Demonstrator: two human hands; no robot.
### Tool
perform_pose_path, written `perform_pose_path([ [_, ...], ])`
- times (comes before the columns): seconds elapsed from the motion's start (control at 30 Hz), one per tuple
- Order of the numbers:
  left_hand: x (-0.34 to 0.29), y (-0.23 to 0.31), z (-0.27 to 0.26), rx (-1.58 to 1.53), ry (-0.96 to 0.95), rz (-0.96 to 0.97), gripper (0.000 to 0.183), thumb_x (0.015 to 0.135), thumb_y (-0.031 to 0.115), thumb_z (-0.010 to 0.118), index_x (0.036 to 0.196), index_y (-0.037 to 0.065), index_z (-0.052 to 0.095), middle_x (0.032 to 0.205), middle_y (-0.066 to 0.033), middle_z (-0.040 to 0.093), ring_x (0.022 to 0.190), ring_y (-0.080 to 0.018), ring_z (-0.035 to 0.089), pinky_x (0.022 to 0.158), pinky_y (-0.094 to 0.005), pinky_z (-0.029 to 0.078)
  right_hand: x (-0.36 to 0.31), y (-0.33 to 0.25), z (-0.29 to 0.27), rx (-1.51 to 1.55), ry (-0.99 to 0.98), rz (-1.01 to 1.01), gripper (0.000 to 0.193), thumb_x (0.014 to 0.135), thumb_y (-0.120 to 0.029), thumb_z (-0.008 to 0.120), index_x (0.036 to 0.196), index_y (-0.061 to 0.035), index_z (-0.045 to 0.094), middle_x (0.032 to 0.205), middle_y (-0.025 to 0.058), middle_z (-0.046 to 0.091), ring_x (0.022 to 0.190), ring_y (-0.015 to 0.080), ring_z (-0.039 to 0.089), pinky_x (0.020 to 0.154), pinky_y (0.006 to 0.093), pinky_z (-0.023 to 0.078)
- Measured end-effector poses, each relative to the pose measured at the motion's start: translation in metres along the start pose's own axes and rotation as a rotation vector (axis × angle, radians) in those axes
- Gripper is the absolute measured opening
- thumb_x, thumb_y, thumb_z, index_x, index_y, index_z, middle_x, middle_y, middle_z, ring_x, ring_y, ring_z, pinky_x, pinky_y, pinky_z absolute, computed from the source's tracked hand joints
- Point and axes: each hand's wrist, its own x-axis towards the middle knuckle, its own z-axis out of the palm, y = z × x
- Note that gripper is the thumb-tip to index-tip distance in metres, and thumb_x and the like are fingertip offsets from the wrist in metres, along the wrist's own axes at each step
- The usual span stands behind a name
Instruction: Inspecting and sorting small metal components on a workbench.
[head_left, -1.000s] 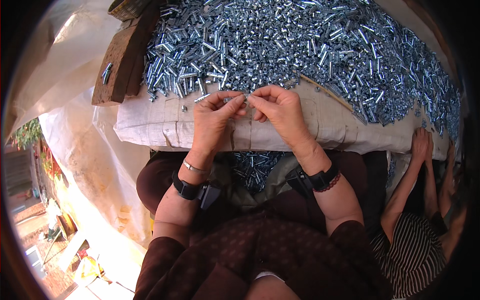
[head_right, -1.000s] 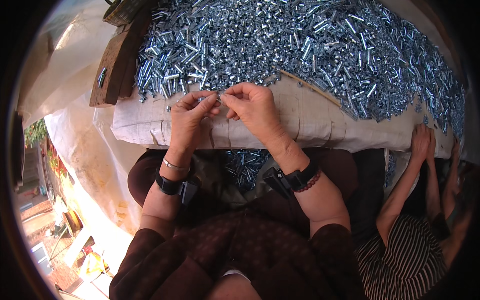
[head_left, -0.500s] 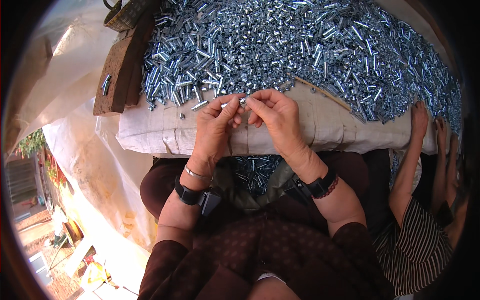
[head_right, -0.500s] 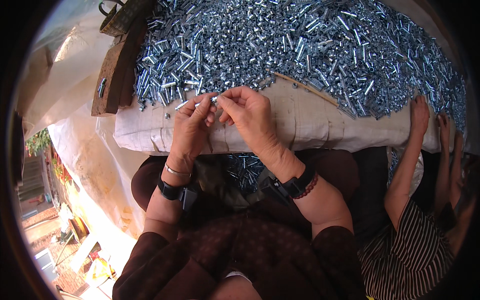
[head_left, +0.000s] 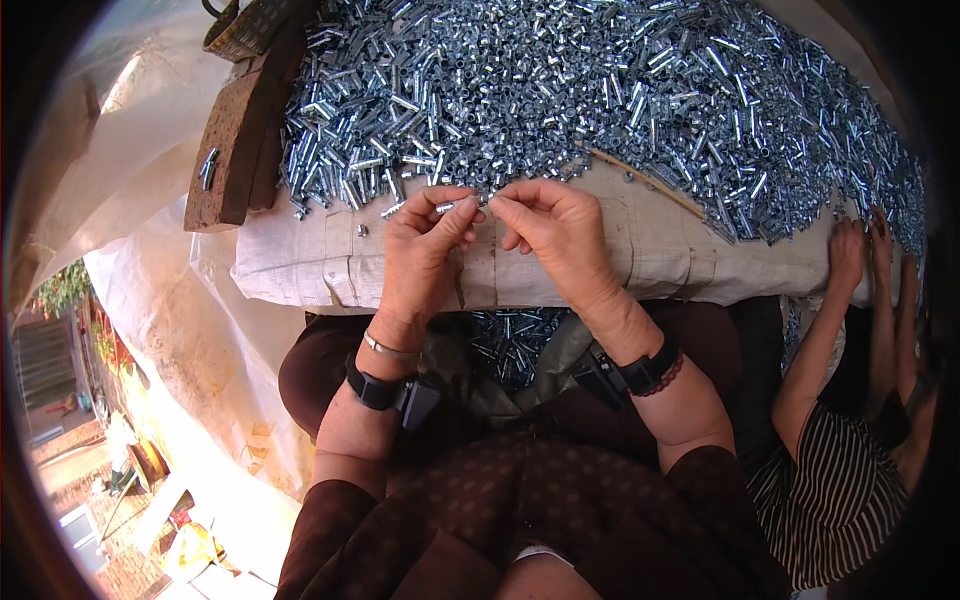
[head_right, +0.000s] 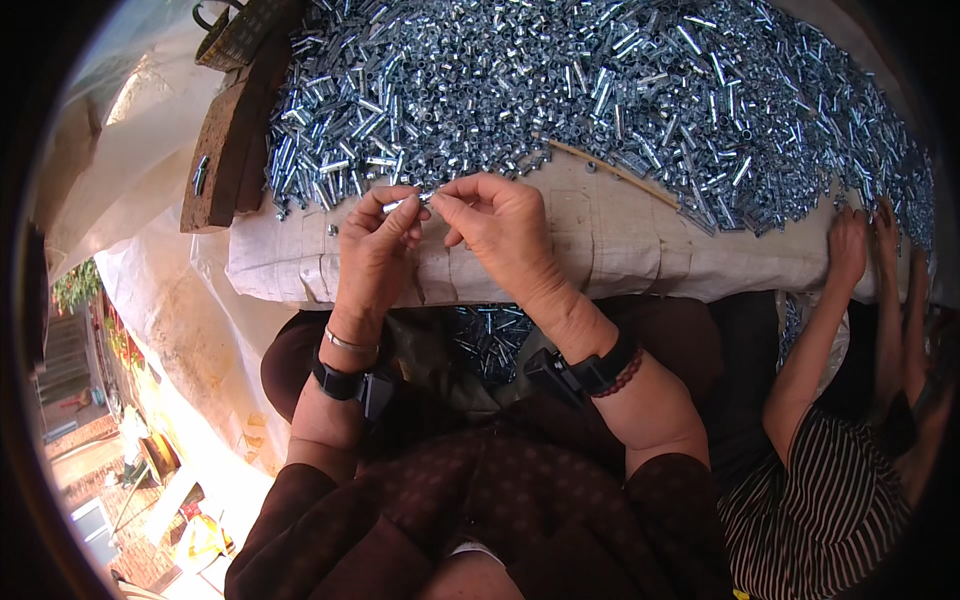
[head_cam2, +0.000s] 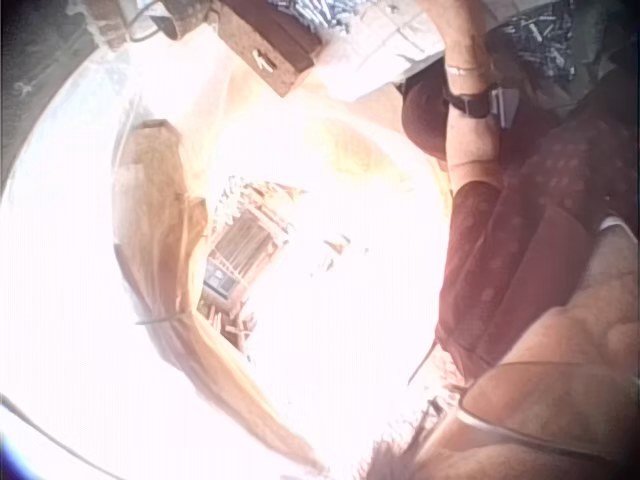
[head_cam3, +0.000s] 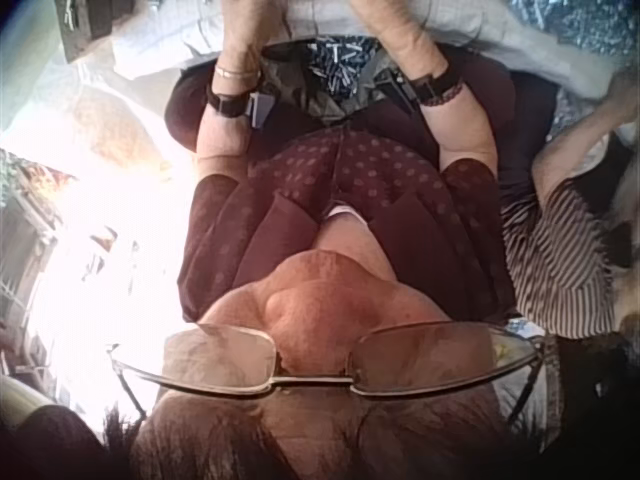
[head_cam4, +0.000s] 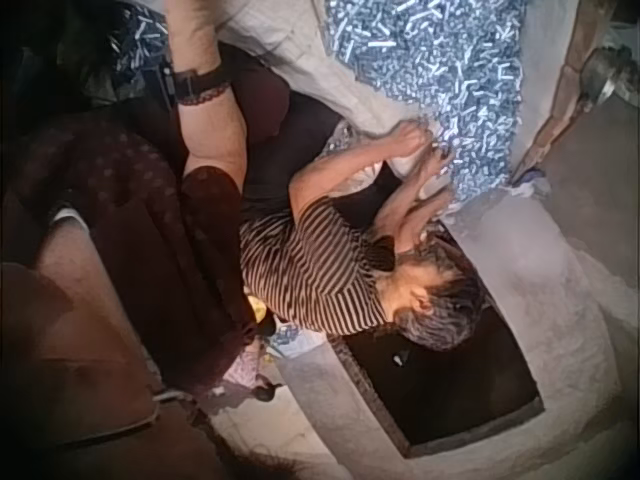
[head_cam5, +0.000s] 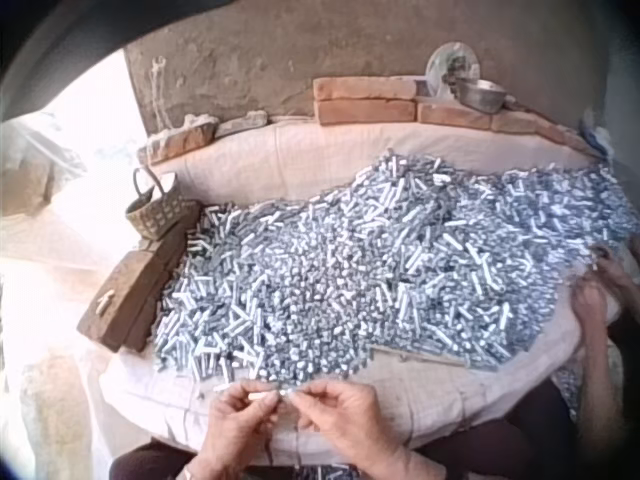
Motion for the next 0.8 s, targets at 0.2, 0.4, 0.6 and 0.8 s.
perform_pose_path([
  [0.2, 0.003, -0.001, 0.004, 0.269, 0.071, 0.078, 0.012, 0.084, 0.009, 0.069, 0.091, 0.0, 0.066, 0.074, -0.0005, 0.065, 0.062, -0.0024, 0.053, 0.055, -0.017, 0.041, 0.0, 0.021, -0.003, -0.532, 0.079, -0.206, 0.012, 0.081, -0.011, 0.064, 0.088, -0.0018, 0.065, 0.075, 0.0099, 0.065, 0.061, 0.0212, 0.063, 0.058, 0.0305, 0.05],
  [0.4, 0.006, -0.022, -0.001, 0.664, 0.039, 0.189, 0.013, 0.082, 0.011, 0.07, 0.088, -0.001, 0.068, 0.071, -0.0009, 0.064, 0.06, -0.0045, 0.052, 0.054, -0.0209, 0.043, 0.007, 0.022, -0.008, -1.023, -0.003, -0.286, 0.013, 0.082, -0.013, 0.056, 0.079, -0.0038, 0.064, 0.081, 0.0149, 0.064, 0.075, 0.0369, 0.061, 0.067, 0.0453, 0.049],
  [0.6, 0.003, -0.025, -0.003, 0.96, 0.02, 0.455, 0.013, 0.077, 0.007, 0.07, 0.088, 0.001, 0.065, 0.071, -0.0099, 0.059, 0.059, -0.0204, 0.056, 0.055, -0.0297, 0.045, 0.008, 0.019, -0.002, -0.564, 0.023, -0.234, 0.018, 0.086, -0.02, 0.06, 0.09, -0.0037, 0.067, 0.085, 0.0137, 0.064, 0.071, 0.0329, 0.062, 0.065, 0.0386, 0.05],
  [0.8, 0.001, -0.025, 0.003, 1.009, 0.042, 0.541, 0.012, 0.075, 0.006, 0.069, 0.082, 0.0, 0.062, 0.071, -0.0125, 0.057, 0.061, -0.0295, 0.057, 0.055, -0.0349, 0.045, 0.004, 0.034, 0.006, -0.572, 0.057, -0.47, 0.019, 0.089, -0.018, 0.058, 0.094, -0.0021, 0.067, 0.09, 0.0134, 0.065, 0.077, 0.0316, 0.064, 0.068, 0.036, 0.051],
])
